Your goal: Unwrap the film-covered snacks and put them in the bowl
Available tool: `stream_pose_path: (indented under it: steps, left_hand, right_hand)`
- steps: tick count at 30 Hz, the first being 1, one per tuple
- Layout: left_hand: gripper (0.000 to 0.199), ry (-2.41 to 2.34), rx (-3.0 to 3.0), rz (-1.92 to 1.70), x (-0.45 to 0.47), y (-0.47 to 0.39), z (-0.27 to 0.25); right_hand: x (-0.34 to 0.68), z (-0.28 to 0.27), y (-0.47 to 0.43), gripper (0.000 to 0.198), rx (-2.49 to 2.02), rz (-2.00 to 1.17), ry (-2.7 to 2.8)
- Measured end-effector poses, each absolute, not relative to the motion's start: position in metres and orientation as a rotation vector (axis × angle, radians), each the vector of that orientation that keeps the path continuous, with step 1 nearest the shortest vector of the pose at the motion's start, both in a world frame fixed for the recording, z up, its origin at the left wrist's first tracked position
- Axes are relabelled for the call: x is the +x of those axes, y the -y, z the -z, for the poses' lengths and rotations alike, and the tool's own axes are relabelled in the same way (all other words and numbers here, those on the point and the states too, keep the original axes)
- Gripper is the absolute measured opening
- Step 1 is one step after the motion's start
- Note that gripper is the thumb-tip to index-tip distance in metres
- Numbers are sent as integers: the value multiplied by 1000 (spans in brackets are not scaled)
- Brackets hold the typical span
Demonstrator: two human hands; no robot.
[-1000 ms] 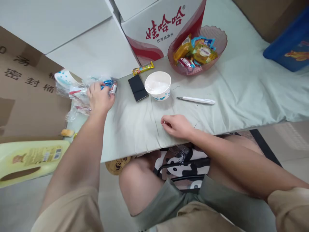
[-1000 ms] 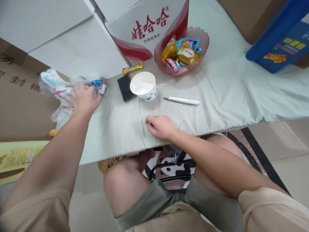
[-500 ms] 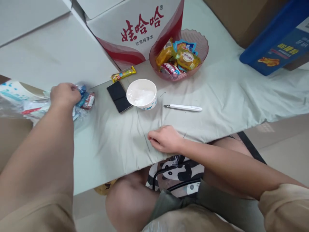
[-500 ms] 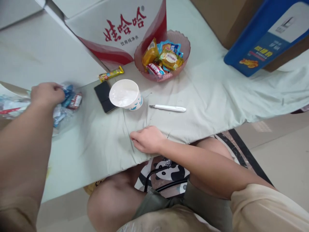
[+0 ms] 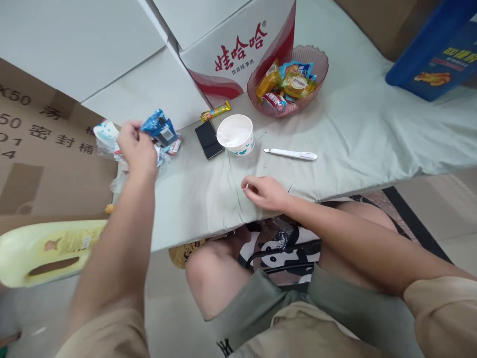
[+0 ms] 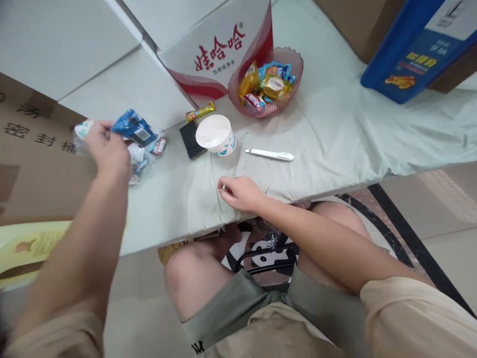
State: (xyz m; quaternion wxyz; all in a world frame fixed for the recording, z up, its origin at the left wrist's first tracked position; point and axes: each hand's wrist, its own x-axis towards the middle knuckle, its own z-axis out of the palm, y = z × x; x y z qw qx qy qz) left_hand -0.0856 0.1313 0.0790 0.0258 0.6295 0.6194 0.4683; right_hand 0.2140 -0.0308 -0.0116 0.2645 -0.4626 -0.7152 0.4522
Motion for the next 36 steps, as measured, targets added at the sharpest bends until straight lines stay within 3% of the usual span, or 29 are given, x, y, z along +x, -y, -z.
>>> stream_pose_path:
  steps: [4, 6, 11, 15, 19, 25, 31, 34, 36]
  left_hand:
    - [13, -1702, 2069, -1676, -23, -26, -33]
    - [18, -1523, 2192, -1557, 13, 21, -8]
    - [19, -1362, 2051, -1389, 63, 62, 22]
    - [50, -1359, 1453, -1479, 65, 46, 21]
    - [75, -1036, 1039, -1084, 67, 34, 20]
    - [71, -971, 1032, -918, 66, 25, 17]
    - [56, -1120, 1205, -854, 43, 24, 17]
    - [53, -1167, 1326, -793, 37, 28, 17]
    - [52, -1178, 1376, -785, 37, 29, 18]
  right_hand:
    - [214, 7, 34, 41, -977, -1940, 1138]
    - [212, 7, 34, 47, -846, -2047, 912]
    - [216, 15, 30, 53, -994, -1677, 992]
    - [223, 23, 26, 55, -1032, -1506, 1065]
    - [222, 25, 27, 53, -974, -1436, 1229]
    - [226, 28, 25, 52, -1127, -1115, 1518]
    - [241, 30, 15, 81, -1057, -1050, 1573]
    - [238, 26, 15, 71, -976, -1070, 1598]
    - [234, 23, 15, 48, -951, -1092, 1574]
